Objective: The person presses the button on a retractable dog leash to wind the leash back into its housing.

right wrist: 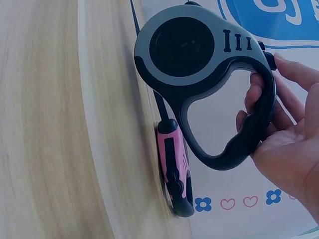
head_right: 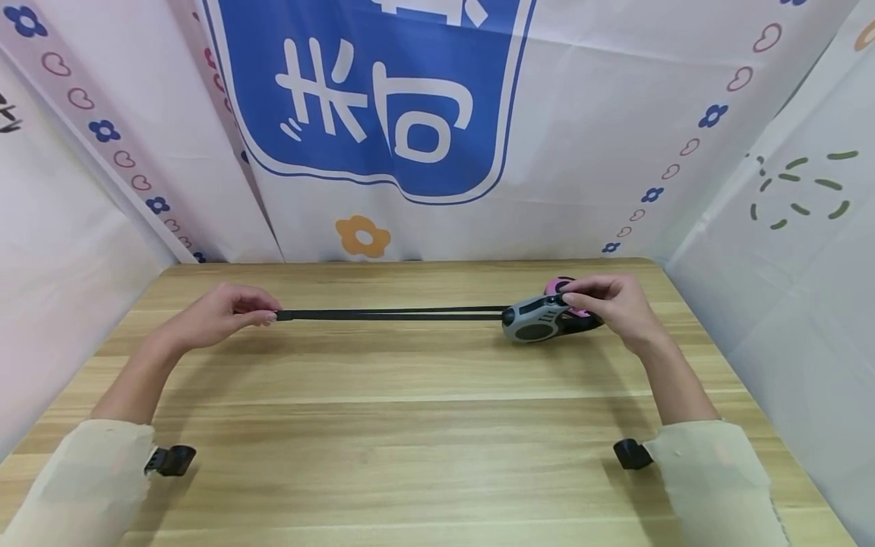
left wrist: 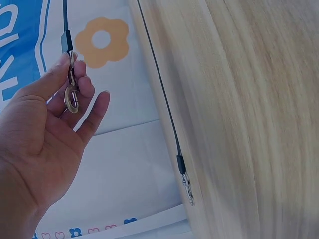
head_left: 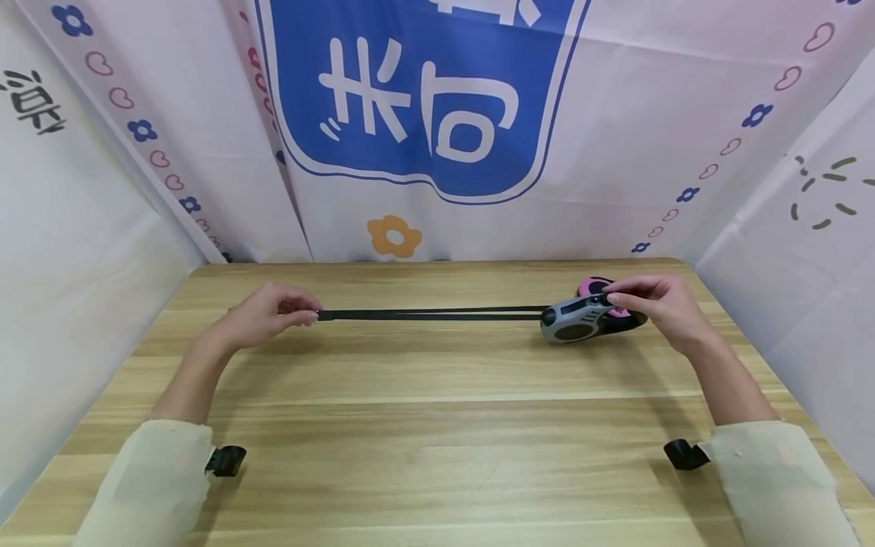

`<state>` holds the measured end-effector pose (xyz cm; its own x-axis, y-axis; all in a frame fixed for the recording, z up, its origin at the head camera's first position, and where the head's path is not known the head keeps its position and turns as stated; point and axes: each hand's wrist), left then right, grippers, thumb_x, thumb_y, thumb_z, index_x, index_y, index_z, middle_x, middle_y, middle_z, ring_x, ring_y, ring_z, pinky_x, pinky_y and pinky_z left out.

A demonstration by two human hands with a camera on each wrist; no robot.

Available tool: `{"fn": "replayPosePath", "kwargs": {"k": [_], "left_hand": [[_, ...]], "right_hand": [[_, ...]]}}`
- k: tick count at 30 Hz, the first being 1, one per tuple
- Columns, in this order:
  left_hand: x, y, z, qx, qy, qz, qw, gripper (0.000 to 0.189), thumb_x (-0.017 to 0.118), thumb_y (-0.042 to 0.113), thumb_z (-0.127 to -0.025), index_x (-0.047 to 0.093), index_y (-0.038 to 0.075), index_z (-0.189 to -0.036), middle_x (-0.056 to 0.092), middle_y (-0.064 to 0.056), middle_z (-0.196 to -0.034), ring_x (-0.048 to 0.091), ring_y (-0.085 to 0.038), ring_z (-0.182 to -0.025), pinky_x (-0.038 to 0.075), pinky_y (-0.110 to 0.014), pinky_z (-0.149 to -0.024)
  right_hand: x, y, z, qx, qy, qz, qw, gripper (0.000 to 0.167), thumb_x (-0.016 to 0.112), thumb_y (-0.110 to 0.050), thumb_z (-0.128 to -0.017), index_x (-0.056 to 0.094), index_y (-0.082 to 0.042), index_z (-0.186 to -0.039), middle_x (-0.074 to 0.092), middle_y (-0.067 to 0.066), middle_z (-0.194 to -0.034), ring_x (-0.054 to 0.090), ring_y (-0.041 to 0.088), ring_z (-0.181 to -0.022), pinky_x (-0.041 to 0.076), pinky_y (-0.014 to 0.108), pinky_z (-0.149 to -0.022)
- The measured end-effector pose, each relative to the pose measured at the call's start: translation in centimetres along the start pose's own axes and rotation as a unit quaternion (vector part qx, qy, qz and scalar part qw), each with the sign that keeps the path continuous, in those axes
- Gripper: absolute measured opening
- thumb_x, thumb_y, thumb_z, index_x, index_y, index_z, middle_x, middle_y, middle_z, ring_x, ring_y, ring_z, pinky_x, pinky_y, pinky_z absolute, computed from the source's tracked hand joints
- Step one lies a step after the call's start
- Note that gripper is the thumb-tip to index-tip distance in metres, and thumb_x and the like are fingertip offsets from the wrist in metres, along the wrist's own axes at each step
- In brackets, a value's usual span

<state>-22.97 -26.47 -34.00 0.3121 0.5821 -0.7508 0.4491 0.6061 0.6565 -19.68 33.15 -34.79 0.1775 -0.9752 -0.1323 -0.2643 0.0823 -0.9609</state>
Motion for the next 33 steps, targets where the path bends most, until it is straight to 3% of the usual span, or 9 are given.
{"fn": "replayPosePath", "kwargs": {"k": [12, 33], "left_hand": [[0.23, 0.22, -0.46, 0.002, -0.005, 0.004, 1.0, 0.015, 0.064, 0.001, -0.102, 0.072, -0.006, -0.113, 0.074, -0.014, -0.098, 0.069, -0.023, -0.087, 0.059, -0.034, -0.076], [0.6, 0.71, -0.77, -0.011, -0.012, -0.001, 0.9999, 0.017, 0.062, 0.0, -0.102, 0.072, -0.007, -0.114, 0.074, -0.016, -0.1, 0.069, -0.027, -0.087, 0.058, -0.035, -0.076]], "right_hand": [[0.18, 0.23, -0.14, -0.018, 0.0, -0.044, 0.9989, 0.025, 0.063, 0.017, -0.094, 0.08, 0.0, -0.099, 0.079, 0.002, -0.094, 0.076, 0.013, -0.076, 0.06, 0.023, -0.075], [0.42, 0.63, -0.28, -0.022, 0.016, -0.02, 0.9994, 0.025, 0.066, 0.015, -0.093, 0.081, -0.004, -0.098, 0.079, -0.002, -0.091, 0.072, 0.007, -0.077, 0.056, 0.018, -0.072]]}}
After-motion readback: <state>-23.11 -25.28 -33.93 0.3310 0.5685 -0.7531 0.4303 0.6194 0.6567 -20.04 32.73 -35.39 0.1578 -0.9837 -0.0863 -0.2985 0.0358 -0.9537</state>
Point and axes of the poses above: each hand's wrist, its own z-axis away from the middle knuckle, its own x-axis out of the palm, y = z × x
